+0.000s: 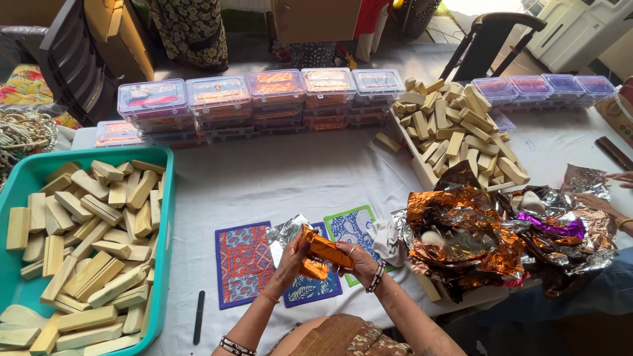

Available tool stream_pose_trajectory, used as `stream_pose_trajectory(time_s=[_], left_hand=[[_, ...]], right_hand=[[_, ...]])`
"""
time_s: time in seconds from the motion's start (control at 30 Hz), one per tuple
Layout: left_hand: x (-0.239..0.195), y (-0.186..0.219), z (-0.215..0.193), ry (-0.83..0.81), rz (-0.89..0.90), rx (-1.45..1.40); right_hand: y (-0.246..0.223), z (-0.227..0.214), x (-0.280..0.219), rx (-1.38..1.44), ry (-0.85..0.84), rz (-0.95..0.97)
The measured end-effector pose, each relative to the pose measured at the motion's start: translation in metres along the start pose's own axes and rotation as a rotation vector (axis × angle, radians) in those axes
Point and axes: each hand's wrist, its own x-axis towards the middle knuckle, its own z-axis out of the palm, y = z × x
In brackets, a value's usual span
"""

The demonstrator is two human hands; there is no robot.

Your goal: The person picks up rectangular wooden blocks from a teal tray and wipes them with a white cloth. They then wrap the blocks in shiny metallic foil and place them on patterned mats on the table.

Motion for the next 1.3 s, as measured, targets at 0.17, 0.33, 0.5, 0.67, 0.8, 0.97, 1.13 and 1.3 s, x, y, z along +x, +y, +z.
stream_pose_trajectory(time_s=[0.17,0.33,0.5,0.67,0.8,0.97,1.13,1.3], left_hand=[[-0.004,-0.009,0.009,0.153,-0.172,0.117],[-0.015,-0.010,0.017,0.251,-0.307,-0.122],[-0.010,-0.034,0.022,0.303,-0.229,-0.166],[-0.003,-0.046,0.029,0.341,-0.205,-0.133],[0.001,-0.046,0.038,0.346,-0.222,-0.160],[0.013,-0.056,0.047,0.349,-0.211,-0.136],[0.022,-0.056,0.056,0.391,-0.312,-0.113],[0.031,-0.078,0.037,0.378,-0.181,-0.061]], right_hand=[[0.008,-0.010,0.009,0.059,-0.064,-0.004],[0.007,-0.015,0.012,0.048,-0.117,0.011],[0.007,-0.027,0.018,-0.119,-0.086,0.005],[0.026,-0.062,0.036,-0.187,-0.118,-0.017],[0.033,-0.084,0.038,-0.360,-0.238,-0.144],[0.022,-0.101,0.034,-0.465,-0.242,-0.155],[0.008,-0.106,0.033,-0.504,-0.204,-0.022],[0.021,-0.131,0.057,-0.360,-0.240,-0.107]])
